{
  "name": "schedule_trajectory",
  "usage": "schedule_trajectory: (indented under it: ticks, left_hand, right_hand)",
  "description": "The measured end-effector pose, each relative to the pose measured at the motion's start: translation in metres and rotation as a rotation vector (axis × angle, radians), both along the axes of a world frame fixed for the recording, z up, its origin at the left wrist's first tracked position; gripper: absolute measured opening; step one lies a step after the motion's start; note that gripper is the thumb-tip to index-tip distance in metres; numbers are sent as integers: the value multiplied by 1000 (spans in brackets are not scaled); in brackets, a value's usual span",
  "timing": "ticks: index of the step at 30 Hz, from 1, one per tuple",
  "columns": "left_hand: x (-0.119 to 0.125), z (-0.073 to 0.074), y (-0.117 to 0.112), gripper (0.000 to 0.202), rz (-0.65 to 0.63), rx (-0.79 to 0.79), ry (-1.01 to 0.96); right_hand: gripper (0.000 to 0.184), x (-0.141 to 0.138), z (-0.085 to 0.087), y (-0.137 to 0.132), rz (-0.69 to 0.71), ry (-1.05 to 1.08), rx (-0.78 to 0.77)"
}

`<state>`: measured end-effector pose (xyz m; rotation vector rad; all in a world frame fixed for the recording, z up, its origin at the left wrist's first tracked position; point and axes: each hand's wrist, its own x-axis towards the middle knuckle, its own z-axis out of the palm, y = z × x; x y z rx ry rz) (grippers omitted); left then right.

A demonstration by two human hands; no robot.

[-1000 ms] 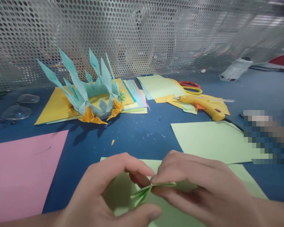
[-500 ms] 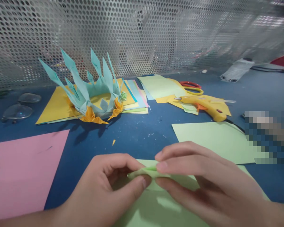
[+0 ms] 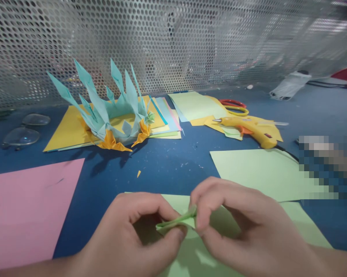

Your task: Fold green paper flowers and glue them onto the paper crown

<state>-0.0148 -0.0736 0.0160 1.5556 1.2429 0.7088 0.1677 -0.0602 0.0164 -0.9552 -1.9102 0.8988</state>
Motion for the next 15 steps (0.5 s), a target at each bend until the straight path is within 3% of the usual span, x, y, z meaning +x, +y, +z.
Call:
schedule_trajectory:
  ticks: [3,9,15]
  left_hand:
    - [1,-2,0,17,15,19,26]
    - [-5,-10,3,18,2,-119,-181]
    - [-9,-11,5,19,45,-225,-322]
  right_hand:
    - [28,1,-1,3,7,1,-37]
    - [31,6,7,3,5,-90,194]
    - [27,14,8,2,-33,-140,304]
